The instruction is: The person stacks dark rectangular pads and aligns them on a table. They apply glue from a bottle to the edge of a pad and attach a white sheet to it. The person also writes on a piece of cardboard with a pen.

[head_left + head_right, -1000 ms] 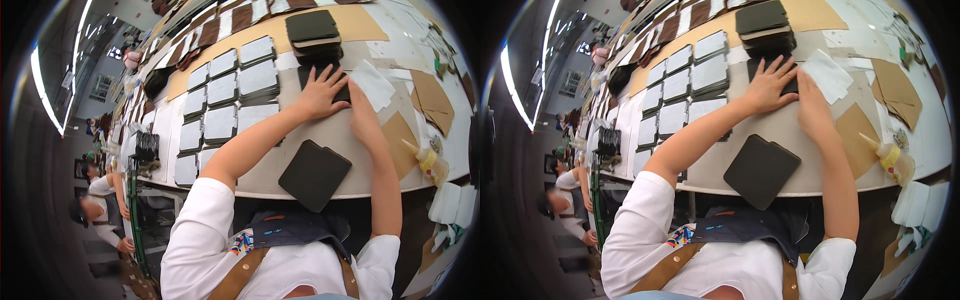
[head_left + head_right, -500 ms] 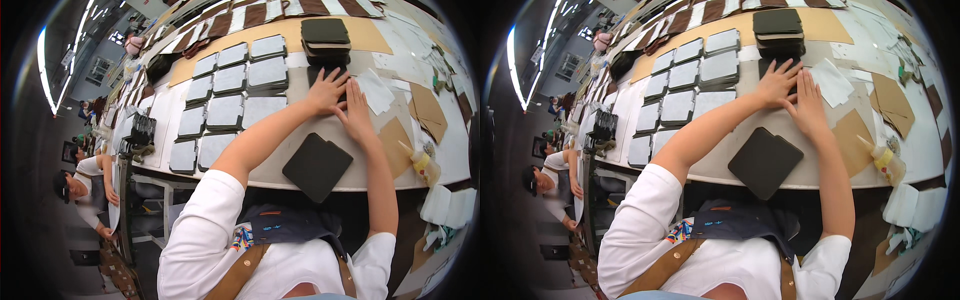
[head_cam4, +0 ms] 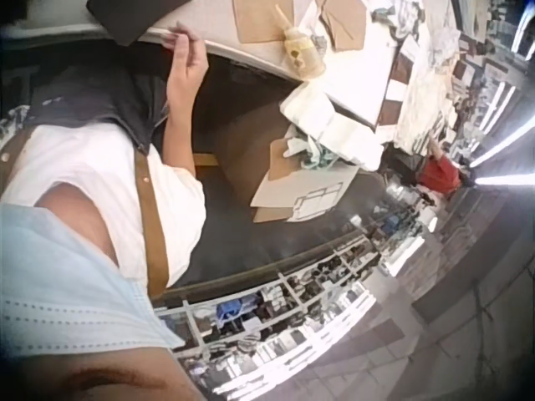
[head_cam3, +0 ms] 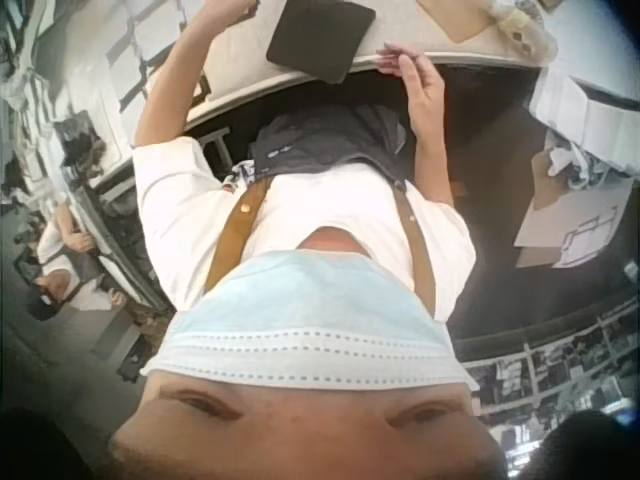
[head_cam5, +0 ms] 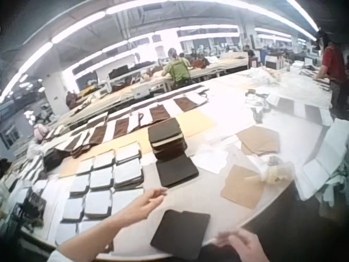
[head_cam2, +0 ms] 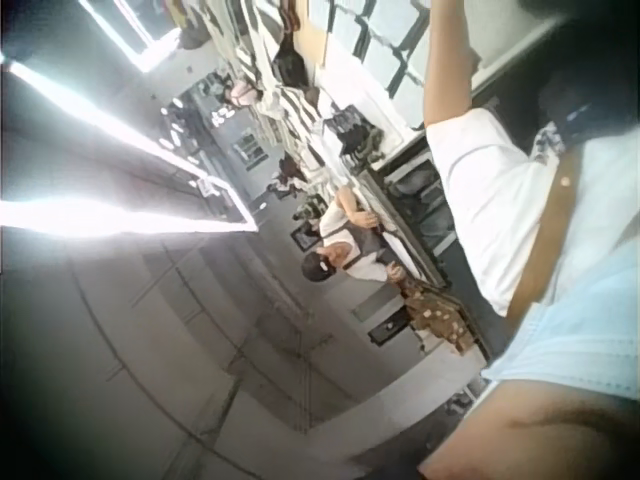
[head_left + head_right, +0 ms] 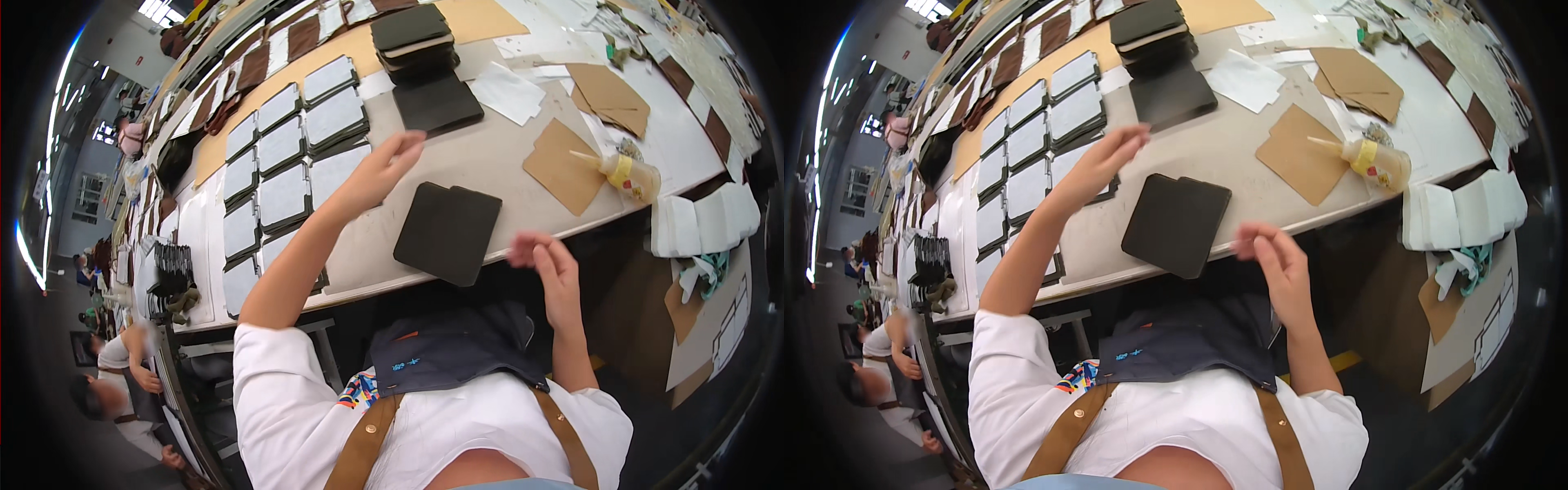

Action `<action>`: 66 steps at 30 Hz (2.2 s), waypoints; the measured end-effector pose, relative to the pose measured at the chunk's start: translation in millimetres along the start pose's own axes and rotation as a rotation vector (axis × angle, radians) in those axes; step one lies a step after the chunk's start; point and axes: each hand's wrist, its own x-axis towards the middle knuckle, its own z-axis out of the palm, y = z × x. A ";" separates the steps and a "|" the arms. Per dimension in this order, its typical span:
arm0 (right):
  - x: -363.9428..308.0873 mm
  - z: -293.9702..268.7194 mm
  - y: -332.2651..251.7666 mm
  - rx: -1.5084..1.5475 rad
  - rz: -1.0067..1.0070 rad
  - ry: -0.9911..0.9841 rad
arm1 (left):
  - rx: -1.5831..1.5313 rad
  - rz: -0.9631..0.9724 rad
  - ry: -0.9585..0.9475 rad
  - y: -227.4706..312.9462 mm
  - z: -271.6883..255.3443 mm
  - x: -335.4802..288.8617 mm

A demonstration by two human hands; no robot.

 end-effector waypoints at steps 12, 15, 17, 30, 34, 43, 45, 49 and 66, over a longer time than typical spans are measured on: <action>-3.3 45.2 38.4 0.097 0.462 -0.220 | -0.201 -0.297 -0.208 -15.6 17.1 -78.2; -10.2 43.2 37.2 0.121 0.451 -0.228 | -0.299 -0.302 -0.243 -13.2 16.1 -81.8; -12.2 42.7 33.6 0.127 0.442 -0.202 | -0.327 -0.298 -0.251 -10.8 20.8 -86.8; -16.2 46.9 6.2 0.302 0.488 -0.092 | -0.360 -0.389 -0.315 -30.7 20.7 -113.5; -16.9 47.0 2.3 0.354 0.480 -0.093 | -0.539 -0.520 -0.375 -33.4 28.8 -118.3; -18.5 38.1 -3.4 0.293 0.465 -0.080 | -0.672 -0.438 -0.311 -28.5 52.4 -113.0; -19.0 43.0 -6.7 0.227 0.402 -0.070 | -0.468 -0.484 -0.281 -25.6 59.6 -100.6; -9.0 37.0 -6.8 -0.281 0.027 -0.124 | -0.592 -0.065 -0.044 -28.2 72.7 -88.7; 58.2 21.3 11.1 -0.474 -0.199 -0.112 | 0.003 0.373 0.356 -41.6 86.8 -64.8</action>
